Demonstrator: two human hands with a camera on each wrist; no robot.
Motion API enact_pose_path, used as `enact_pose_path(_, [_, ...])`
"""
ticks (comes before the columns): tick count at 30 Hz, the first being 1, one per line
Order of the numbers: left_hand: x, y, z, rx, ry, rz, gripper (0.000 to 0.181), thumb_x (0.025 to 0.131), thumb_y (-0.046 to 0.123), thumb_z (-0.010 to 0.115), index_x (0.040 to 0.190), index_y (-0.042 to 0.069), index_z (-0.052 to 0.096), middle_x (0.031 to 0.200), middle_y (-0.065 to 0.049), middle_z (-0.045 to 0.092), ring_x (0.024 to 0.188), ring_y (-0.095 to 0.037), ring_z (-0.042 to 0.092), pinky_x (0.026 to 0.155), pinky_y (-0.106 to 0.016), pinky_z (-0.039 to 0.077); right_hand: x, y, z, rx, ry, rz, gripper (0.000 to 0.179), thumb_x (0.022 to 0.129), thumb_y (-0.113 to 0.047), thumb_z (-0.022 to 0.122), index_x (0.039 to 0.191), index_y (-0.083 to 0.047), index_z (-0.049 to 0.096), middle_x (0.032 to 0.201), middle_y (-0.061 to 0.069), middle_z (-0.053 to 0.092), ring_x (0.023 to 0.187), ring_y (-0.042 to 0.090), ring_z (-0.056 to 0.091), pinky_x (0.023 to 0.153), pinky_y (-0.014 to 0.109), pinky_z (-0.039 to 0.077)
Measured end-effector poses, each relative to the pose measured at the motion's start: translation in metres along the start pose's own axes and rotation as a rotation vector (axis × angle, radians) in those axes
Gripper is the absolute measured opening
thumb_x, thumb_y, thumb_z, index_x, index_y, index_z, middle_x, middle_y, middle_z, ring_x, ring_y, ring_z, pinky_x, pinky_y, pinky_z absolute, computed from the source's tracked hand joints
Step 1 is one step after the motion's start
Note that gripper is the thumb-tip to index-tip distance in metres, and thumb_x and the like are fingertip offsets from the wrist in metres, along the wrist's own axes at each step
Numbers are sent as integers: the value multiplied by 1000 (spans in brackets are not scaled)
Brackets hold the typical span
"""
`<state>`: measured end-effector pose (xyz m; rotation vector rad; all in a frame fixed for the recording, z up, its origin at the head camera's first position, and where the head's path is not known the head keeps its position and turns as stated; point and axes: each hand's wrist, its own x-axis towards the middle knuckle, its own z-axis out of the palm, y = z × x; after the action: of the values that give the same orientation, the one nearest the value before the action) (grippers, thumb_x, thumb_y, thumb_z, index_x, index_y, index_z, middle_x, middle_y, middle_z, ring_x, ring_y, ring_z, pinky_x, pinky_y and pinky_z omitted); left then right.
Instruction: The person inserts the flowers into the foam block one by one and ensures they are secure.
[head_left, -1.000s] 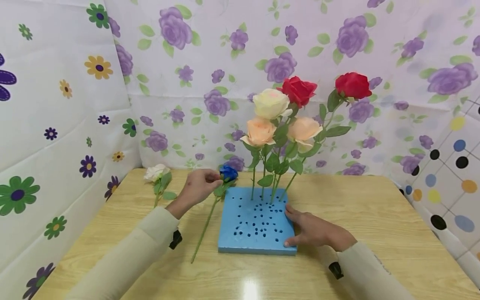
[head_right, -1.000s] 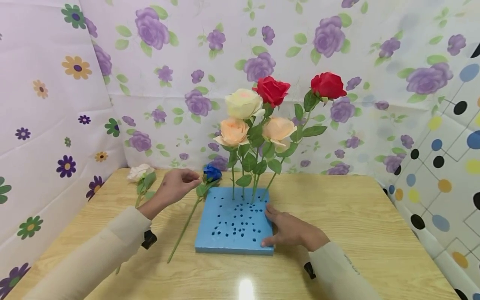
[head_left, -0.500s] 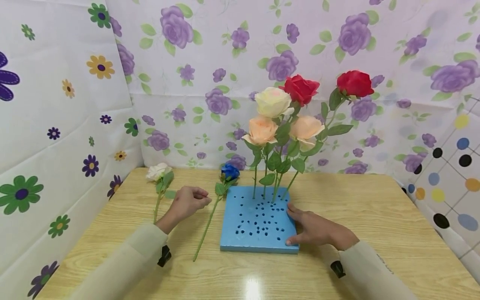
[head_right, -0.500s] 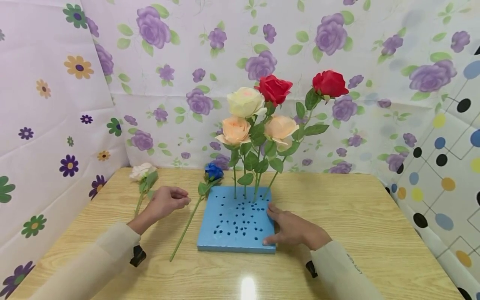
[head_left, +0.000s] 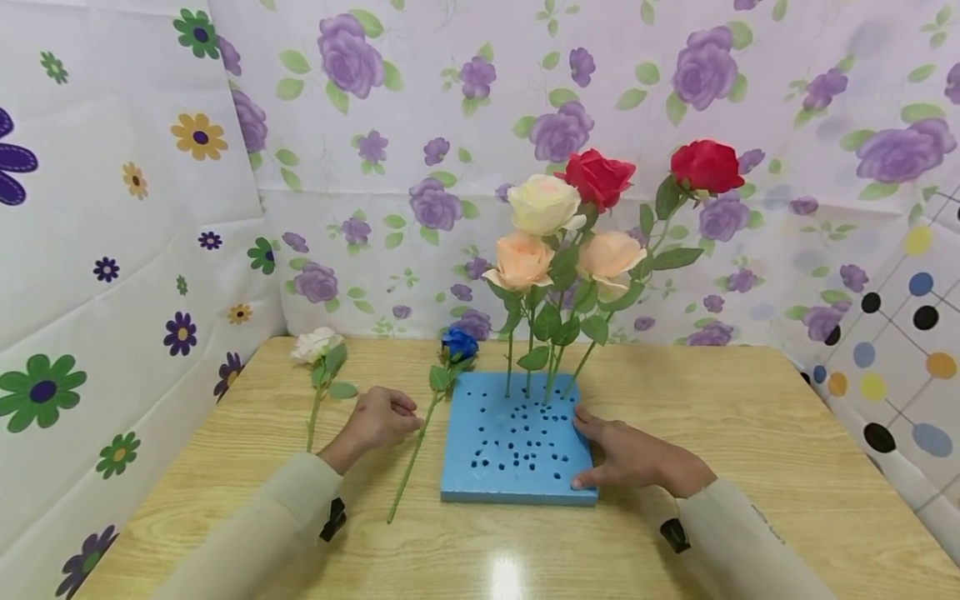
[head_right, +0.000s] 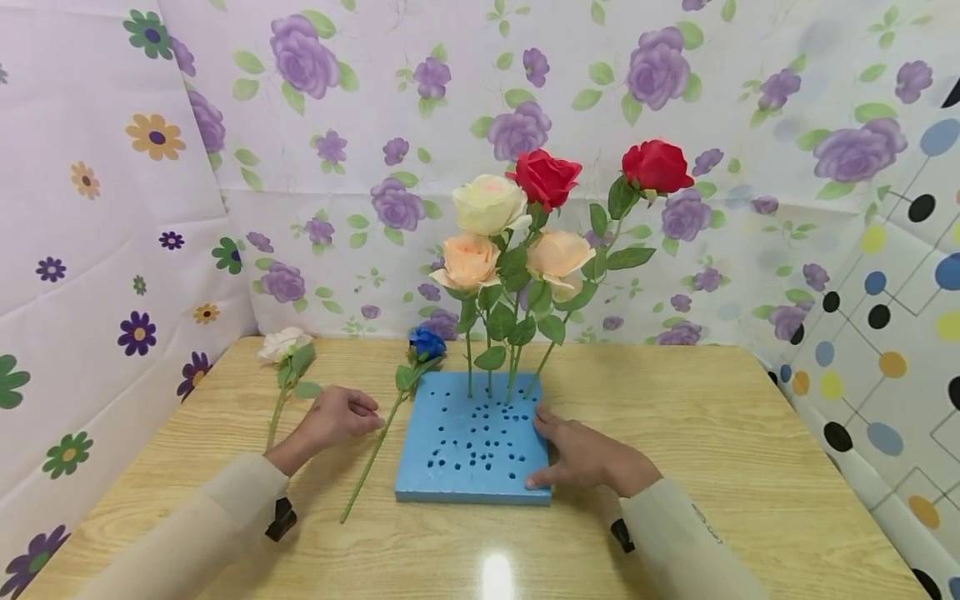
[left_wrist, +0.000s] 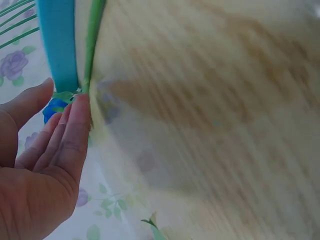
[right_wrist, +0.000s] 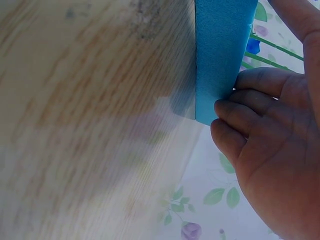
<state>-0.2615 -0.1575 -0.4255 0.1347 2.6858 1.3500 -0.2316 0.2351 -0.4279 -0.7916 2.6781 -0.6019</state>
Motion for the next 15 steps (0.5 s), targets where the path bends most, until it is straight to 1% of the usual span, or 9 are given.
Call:
enact_pose_path(4, [0,-1,7,16,-4,-35,31,84,4,80,111,-7,68,92,-11,66,72,-19,65,60,-34,58,0,1,1,-1,3,9,102,84,-54,76,151,8,32,161,23,19,143,43,30,113,54,34])
enact_pose_path(9, [0,2,12,61,2,-47,26,81,2,83,101,-5,69,85,-8,67,69,-18,64,57,-32,54,0,1,1,-2,5,7,103,83,-54,76,152,8,31,161,23,19,143,42,30,114,53,34])
enact_pose_path(12, [0,4,13,47,-14,-60,23,81,-2,80,99,-5,67,80,-9,68,67,-20,66,58,-33,55,1,2,1,-4,9,11,103,83,-54,77,151,8,31,161,22,20,143,42,30,114,52,34])
enact_pose_path(15, [1,5,13,31,-28,-85,20,81,-6,76,98,-5,66,80,-11,68,65,-21,67,58,-34,57,1,1,1,0,9,16,103,83,-54,77,151,8,32,161,22,20,143,42,30,114,53,34])
